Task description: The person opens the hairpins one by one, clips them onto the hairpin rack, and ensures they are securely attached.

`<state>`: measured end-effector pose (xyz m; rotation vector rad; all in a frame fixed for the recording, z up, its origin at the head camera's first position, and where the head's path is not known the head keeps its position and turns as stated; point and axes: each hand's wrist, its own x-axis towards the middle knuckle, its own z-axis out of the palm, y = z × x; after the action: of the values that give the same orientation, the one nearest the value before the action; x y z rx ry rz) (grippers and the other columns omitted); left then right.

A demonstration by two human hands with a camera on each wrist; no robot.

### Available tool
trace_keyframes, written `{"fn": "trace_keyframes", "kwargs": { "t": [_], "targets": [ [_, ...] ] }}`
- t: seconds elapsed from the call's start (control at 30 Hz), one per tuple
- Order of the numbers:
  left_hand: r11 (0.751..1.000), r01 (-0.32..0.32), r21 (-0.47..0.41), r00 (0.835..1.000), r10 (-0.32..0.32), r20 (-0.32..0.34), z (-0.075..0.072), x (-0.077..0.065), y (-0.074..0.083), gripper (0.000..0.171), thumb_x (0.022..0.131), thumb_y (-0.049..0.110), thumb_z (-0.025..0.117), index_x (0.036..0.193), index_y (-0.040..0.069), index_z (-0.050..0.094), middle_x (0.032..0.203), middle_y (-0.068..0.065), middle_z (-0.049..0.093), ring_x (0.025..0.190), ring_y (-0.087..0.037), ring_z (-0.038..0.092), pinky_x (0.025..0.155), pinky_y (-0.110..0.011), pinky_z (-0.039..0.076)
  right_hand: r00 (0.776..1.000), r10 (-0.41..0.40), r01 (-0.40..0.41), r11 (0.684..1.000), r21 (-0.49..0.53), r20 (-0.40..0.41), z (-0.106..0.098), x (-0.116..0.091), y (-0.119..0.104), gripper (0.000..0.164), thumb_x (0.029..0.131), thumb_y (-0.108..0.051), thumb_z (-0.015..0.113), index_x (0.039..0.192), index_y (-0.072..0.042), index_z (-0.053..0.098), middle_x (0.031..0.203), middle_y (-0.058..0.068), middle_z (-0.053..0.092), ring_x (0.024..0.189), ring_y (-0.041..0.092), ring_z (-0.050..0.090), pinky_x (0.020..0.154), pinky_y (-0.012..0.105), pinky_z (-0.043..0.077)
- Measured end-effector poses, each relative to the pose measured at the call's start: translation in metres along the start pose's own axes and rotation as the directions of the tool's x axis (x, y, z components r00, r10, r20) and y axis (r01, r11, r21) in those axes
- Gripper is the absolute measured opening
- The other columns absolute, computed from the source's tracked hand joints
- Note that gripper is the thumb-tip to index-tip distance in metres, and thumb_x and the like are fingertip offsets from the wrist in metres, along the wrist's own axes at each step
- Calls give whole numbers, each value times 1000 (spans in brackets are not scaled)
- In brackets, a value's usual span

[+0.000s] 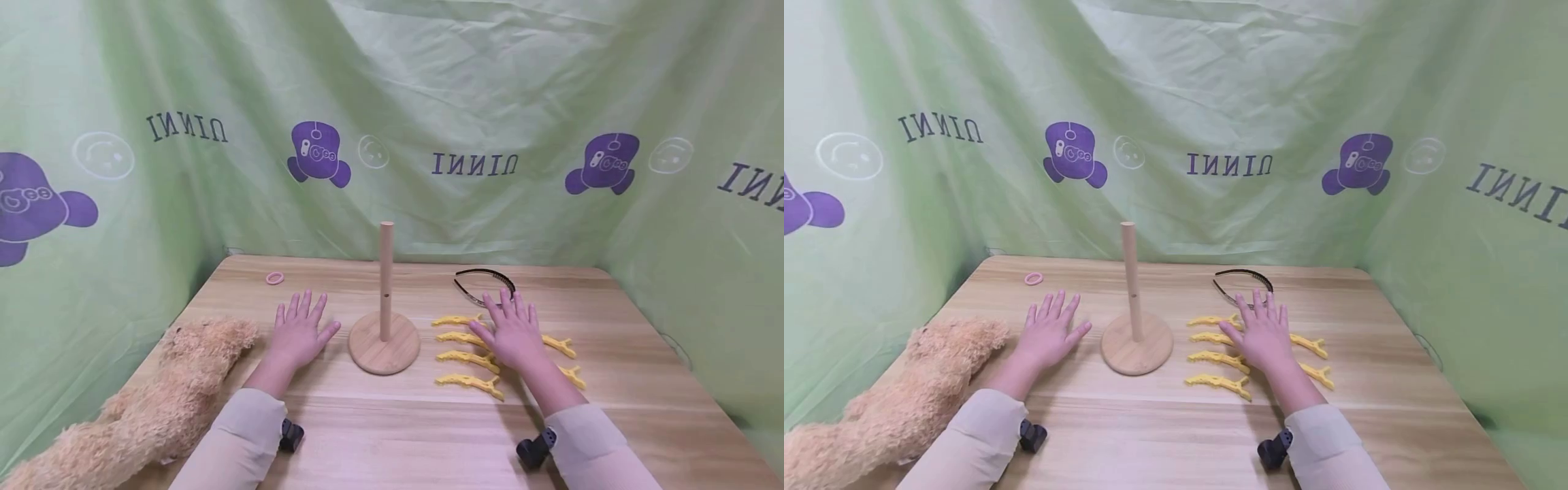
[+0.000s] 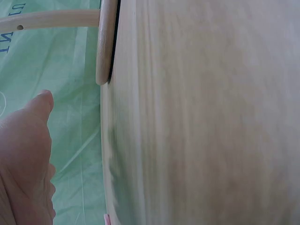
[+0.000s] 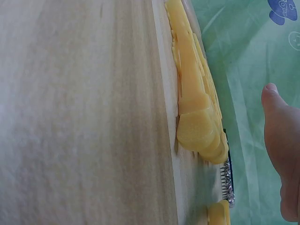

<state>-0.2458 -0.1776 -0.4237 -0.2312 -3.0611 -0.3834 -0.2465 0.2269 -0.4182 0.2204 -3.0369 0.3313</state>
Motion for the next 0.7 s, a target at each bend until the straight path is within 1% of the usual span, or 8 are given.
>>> {"fn": "trace_keyframes", "kwargs": {
  "t": [0.17, 0.33, 0.4, 0.47, 0.53, 0.57, 0.63, 0.7],
  "targets": [
    [1000, -1, 0, 1000, 1, 5, -1, -1, -1, 73, 101, 56, 36, 157, 12, 19, 163, -21, 7, 151, -44, 3, 121, -64, 1, 1000, 4, -4, 1000, 6, 12, -1, -2, -1, 82, 97, -66, 33, 157, -12, 19, 162, 25, 3, 149, 48, -3, 119, 67, -4],
    [1000, -9, -9, 1000, 9, 7, 1, -5, 2, 75, 101, 55, 37, 157, 10, 18, 163, -23, 8, 150, -45, 5, 121, -64, 4, 1000, 2, -1, 998, 70, -5, -8, -10, 1, 81, 98, -63, 35, 157, -10, 17, 162, 27, 1, 148, 49, -2, 119, 66, -5],
    [999, -23, -41, 1000, 23, 4, 4, -6, 5, 75, 101, 53, 40, 156, 7, 19, 162, -24, 12, 150, -46, 7, 121, -65, 6, 1000, -1, 4, 993, 115, -27, -11, -16, 6, 79, 100, -59, 36, 157, -9, 17, 161, 29, 3, 148, 50, 1, 119, 66, -2],
    [995, -40, -94, 999, 41, 6, 8, -9, 7, 77, 100, 52, 44, 155, 5, 21, 161, -24, 15, 149, -46, 10, 121, -65, 8, 999, 3, 5, 986, 167, -51, -13, -23, 13, 75, 101, -55, 37, 156, -7, 18, 160, 29, 7, 147, 52, 6, 119, 68, 3],
    [983, -59, -176, 998, 62, 13, 13, -12, 10, 79, 98, 50, 48, 155, 2, 22, 161, -24, 17, 149, -46, 12, 121, -64, 8, 997, 15, 2, 974, 226, -72, -15, -30, 22, 72, 102, -50, 39, 155, -5, 21, 160, 30, 12, 145, 54, 13, 117, 70, 10],
    [973, -67, -223, 997, 73, 16, 15, -13, 11, 79, 98, 48, 51, 154, 0, 22, 160, -24, 19, 149, -46, 13, 121, -63, 8, 997, 23, -3, 966, 258, -76, -16, -33, 26, 71, 102, -48, 40, 155, -5, 22, 159, 30, 14, 144, 54, 15, 115, 72, 13],
    [946, -79, -315, 996, 90, 18, 20, -17, 13, 81, 96, 45, 56, 152, -3, 25, 159, -25, 22, 149, -46, 15, 122, -61, 9, 996, 45, -19, 949, 315, -76, -17, -39, 36, 70, 102, -46, 43, 154, -3, 23, 159, 31, 16, 142, 56, 18, 111, 75, 17],
    [911, -81, -405, 995, 95, 16, 25, -20, 16, 80, 93, 42, 61, 150, -5, 29, 158, -26, 26, 148, -46, 17, 123, -60, 10, 995, 65, -36, 931, 363, -70, -17, -44, 45, 71, 102, -46, 45, 154, -2, 24, 158, 31, 17, 142, 56, 19, 109, 76, 18]
  ]
}}
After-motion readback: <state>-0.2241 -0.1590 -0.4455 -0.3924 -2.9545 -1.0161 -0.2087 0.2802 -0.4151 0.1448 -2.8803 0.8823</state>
